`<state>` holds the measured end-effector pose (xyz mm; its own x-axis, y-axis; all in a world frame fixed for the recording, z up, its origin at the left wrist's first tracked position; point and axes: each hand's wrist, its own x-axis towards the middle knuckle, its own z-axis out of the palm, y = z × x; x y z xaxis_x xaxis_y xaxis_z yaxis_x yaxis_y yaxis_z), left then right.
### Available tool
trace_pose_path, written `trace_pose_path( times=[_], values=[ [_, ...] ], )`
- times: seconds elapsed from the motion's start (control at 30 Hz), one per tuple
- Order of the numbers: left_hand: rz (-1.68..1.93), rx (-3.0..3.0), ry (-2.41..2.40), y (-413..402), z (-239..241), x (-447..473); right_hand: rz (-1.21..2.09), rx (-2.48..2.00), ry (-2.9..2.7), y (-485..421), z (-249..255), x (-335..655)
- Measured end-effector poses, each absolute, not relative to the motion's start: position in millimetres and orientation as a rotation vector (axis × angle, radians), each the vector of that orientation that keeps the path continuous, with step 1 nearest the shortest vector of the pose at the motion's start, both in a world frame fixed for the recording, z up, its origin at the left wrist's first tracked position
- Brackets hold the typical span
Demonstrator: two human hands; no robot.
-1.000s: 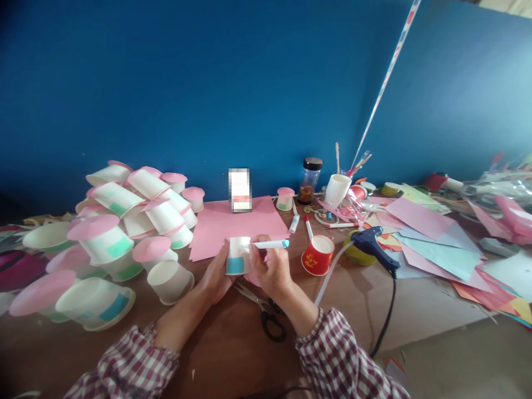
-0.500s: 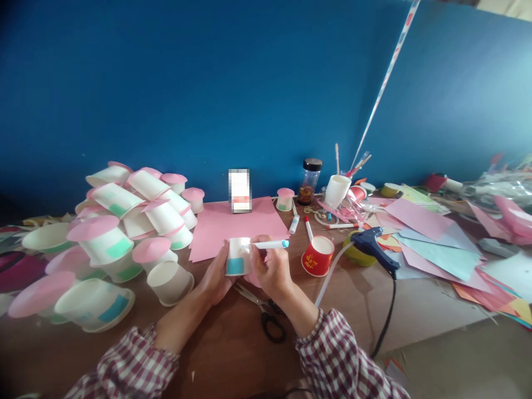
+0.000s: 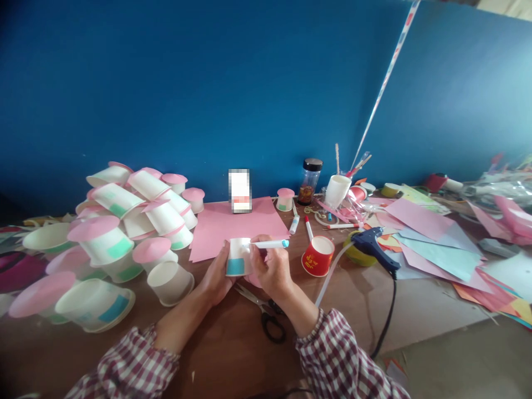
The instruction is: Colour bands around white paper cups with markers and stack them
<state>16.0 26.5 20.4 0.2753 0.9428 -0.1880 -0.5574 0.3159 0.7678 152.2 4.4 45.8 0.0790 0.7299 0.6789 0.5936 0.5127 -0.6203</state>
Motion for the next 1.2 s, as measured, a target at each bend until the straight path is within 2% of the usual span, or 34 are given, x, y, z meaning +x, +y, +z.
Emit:
trace_pose_path(
  times=[1.2],
  values=[
    [1.124,0.621,0.737,26.3,21.5,15.0,0.173,-1.18,-1.647,1.5,49.0,151.1]
  ],
)
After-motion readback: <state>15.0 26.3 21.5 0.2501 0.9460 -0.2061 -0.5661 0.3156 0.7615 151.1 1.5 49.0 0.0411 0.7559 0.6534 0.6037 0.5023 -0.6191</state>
